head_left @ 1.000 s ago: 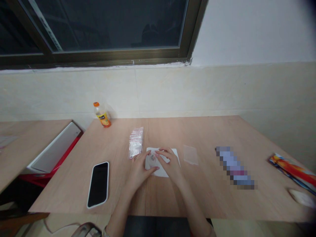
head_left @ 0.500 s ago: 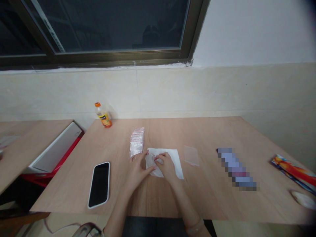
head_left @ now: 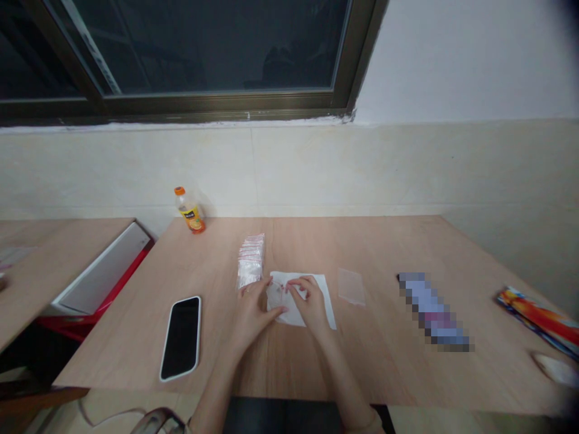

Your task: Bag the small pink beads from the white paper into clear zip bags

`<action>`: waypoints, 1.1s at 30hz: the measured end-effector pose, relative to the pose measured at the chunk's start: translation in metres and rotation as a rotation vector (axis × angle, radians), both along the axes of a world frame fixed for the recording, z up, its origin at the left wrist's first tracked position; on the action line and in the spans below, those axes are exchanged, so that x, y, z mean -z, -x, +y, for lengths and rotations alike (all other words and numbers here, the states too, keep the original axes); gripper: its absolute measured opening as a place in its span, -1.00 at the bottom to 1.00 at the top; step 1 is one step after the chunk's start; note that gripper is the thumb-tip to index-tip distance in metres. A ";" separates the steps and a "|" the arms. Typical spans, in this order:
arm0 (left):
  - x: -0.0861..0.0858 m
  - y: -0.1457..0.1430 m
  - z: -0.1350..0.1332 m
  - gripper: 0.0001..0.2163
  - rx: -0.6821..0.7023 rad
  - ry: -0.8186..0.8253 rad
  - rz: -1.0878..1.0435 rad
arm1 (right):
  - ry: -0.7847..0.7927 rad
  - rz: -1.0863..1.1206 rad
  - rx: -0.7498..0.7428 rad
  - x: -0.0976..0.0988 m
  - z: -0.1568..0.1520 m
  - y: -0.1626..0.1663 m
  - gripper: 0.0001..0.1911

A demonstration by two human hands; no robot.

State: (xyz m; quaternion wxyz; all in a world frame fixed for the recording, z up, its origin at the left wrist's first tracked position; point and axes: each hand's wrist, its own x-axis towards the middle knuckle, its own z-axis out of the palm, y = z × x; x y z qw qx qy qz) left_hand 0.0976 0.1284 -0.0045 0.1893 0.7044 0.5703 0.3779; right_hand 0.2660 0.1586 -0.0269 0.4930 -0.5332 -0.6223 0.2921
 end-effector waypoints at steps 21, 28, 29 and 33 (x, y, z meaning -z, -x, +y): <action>-0.002 0.000 0.000 -0.43 0.013 -0.007 -0.026 | 0.161 -0.368 0.020 0.021 0.010 0.006 -0.93; 0.003 0.001 0.002 -0.42 0.008 -0.026 -0.013 | 0.063 -0.353 -0.005 0.029 0.009 0.008 -0.86; 0.003 0.002 0.002 -0.42 0.005 -0.026 -0.011 | 0.051 -0.334 -0.013 0.030 0.008 0.007 -0.85; 0.003 0.000 0.003 -0.40 0.003 -0.008 -0.001 | 0.032 -0.224 -0.007 0.032 0.006 0.003 -0.83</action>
